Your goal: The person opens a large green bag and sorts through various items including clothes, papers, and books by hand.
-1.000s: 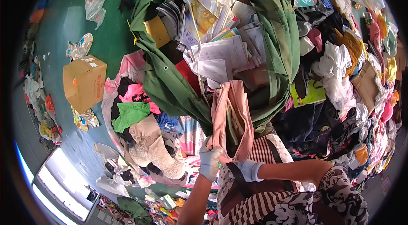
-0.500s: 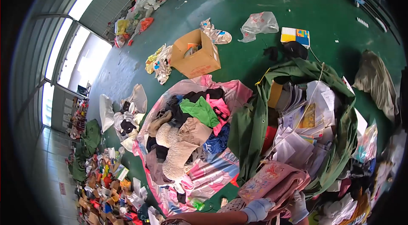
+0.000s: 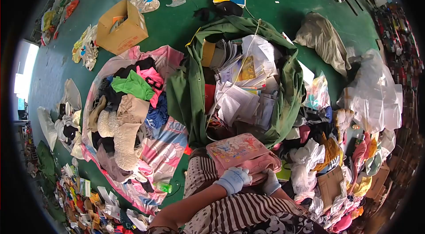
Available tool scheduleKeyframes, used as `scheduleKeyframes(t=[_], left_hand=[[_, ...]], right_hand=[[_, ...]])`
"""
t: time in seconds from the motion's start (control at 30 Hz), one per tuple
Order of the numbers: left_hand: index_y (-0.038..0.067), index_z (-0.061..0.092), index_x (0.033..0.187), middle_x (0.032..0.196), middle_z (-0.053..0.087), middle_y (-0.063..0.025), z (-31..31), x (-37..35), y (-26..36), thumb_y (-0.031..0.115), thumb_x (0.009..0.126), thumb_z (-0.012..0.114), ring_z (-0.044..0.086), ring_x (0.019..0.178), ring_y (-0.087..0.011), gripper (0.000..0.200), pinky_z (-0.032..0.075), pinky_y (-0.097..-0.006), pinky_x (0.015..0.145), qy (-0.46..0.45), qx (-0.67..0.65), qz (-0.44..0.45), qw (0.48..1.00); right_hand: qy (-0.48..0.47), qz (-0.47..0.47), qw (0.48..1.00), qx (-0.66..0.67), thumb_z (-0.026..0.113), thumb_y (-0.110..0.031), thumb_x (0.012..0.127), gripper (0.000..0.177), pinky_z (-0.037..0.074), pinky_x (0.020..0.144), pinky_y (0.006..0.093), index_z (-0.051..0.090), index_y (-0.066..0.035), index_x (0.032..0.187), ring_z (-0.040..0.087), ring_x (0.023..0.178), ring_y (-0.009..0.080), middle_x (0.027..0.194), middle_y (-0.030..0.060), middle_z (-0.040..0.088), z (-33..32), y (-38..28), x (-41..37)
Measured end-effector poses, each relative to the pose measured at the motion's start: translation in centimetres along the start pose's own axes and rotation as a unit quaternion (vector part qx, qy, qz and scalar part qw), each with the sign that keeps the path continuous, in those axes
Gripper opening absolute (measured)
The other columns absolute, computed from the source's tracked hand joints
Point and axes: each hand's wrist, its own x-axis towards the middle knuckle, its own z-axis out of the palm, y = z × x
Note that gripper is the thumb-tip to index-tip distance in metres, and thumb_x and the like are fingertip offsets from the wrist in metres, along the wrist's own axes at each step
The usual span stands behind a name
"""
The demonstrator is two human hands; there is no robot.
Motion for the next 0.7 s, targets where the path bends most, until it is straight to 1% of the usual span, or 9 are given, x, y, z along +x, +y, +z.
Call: scheduleKeyframes(t=[0.1, 0.17, 0.23, 0.33, 0.43, 0.5, 0.57, 0.63, 0.7], left_hand=[[0.014, 0.058, 0.082, 0.087, 0.055, -0.0101, 0.1, -1.1, -1.9, 0.02, 0.077, 0.052, 0.057, 0.081, -0.0275, 0.01, 0.044, -0.0411, 0.068, 0.05, -0.076, 0.026, 0.996], [0.012, 0.058, 0.088, 0.089, 0.055, -0.0116, -0.5, -1.8, -3.5, 0.02, 0.075, 0.055, 0.057, 0.083, -0.0284, 0.015, 0.044, -0.0402, 0.072, 0.032, -0.071, 0.019, 0.997], [0.01, 0.057, 0.099, 0.096, 0.055, -0.0133, -0.1, -3.0, -5.9, 0.021, 0.076, 0.057, 0.057, 0.087, -0.0299, 0.026, 0.045, -0.0391, 0.075, 0.193, -0.19, 0.046, 0.962], [0.008, 0.053, 0.109, 0.104, 0.055, -0.0126, -0.5, -6.3, -11.5, 0.021, 0.079, 0.059, 0.059, 0.088, -0.0266, 0.033, 0.046, -0.0341, 0.076, 0.284, -0.27, -0.051, 0.918], [0.008, 0.054, 0.109, 0.096, 0.059, -0.0085, -1.0, -15.0, -20.0, 0.019, 0.079, 0.06, 0.058, 0.083, -0.018, 0.033, 0.046, -0.0291, 0.073, 0.401, -0.439, -0.299, 0.747], [0.003, 0.054, 0.105, 0.094, 0.06, -0.0089, 2.2, -19.8, -25.8, 0.018, 0.078, 0.061, 0.057, 0.09, -0.0192, 0.032, 0.045, -0.0295, 0.08, 0.498, -0.521, -0.269, 0.639], [0.003, 0.055, 0.103, 0.089, 0.061, -0.007, 5.2, -24.4, -29.8, 0.019, 0.079, 0.06, 0.058, 0.079, -0.016, 0.029, 0.047, -0.0283, 0.07, 0.553, -0.537, -0.385, 0.508], [0.004, 0.056, 0.098, 0.08, 0.06, -0.0067, 5.1, -29.5, -31.2, 0.018, 0.079, 0.059, 0.056, 0.064, -0.0133, 0.024, 0.045, -0.026, 0.055, 0.593, -0.577, -0.405, 0.389], [0.005, 0.056, 0.094, 0.074, 0.058, -0.0061, 6.1, -32.5, -32.1, 0.015, 0.077, 0.059, 0.052, 0.053, -0.0114, 0.02, 0.04, -0.0238, 0.045, 0.632, -0.612, -0.402, 0.255]], right_hand=[[0.064, -0.177, 0.981, -0.046, 0.05, -0.014, 0.077, 0.004, 0.046, 0.08, 0.0364, 0.052, -0.01, 0.076, 0.056, 0.076, 0.0231, 0.075, 0.005, 0.056, 1.3, -0.7, -0.4], [0.14, -0.205, 0.965, -0.083, 0.053, -0.012, 0.076, 0.005, 0.051, 0.055, 0.032, 0.049, -0.013, 0.072, 0.054, 0.058, 0.018, 0.067, 0.0004, 0.052, 5.4, -1.4, -2.6], [0.144, -0.204, 0.962, -0.108, 0.052, -0.012, 0.076, 0.002, 0.05, 0.05, 0.0331, 0.051, -0.012, 0.075, 0.055, 0.056, 0.019, 0.069, 0.0011, 0.053, 4.0, -3.0, -0.8], [0.175, -0.23, 0.952, -0.105, 0.052, -0.015, 0.078, 0.004, 0.052, 0.053, 0.0337, 0.053, -0.012, 0.078, 0.056, 0.06, 0.0194, 0.07, 0.002, 0.055, 8.9, -3.5, 0.3], [0.261, -0.165, 0.932, -0.189, 0.052, -0.02, 0.08, 0.008, 0.053, 0.059, 0.0358, 0.054, -0.012, 0.082, 0.058, 0.068, 0.0202, 0.078, 0.0029, 0.058, 18.4, -4.4, 5.1], [0.271, -0.17, 0.911, -0.262, 0.053, -0.024, 0.081, 0.01, 0.053, 0.063, 0.0387, 0.055, -0.014, 0.085, 0.058, 0.078, 0.0208, 0.086, 0.0032, 0.058, 23.9, -4.9, 8.7], [0.23, -0.184, 0.907, -0.302, 0.054, -0.023, 0.08, 0.009, 0.053, 0.064, 0.0413, 0.055, -0.016, 0.086, 0.057, 0.083, 0.0213, 0.093, 0.0036, 0.057, 31.7, -3.7, 11.5], [0.144, -0.177, 0.901, -0.37, 0.052, -0.017, 0.078, 0.005, 0.052, 0.053, 0.0332, 0.052, -0.012, 0.079, 0.056, 0.06, 0.018, 0.073, 0.0023, 0.057, 41.2, -2.2, 12.4], [-0.014, -0.16, 0.91, -0.383, 0.052, -0.012, 0.077, 0.003, 0.05, 0.048, 0.0304, 0.051, -0.012, 0.074, 0.056, 0.054, 0.017, 0.066, 0.002, 0.056, 49.1, -2.7, 16.0]])
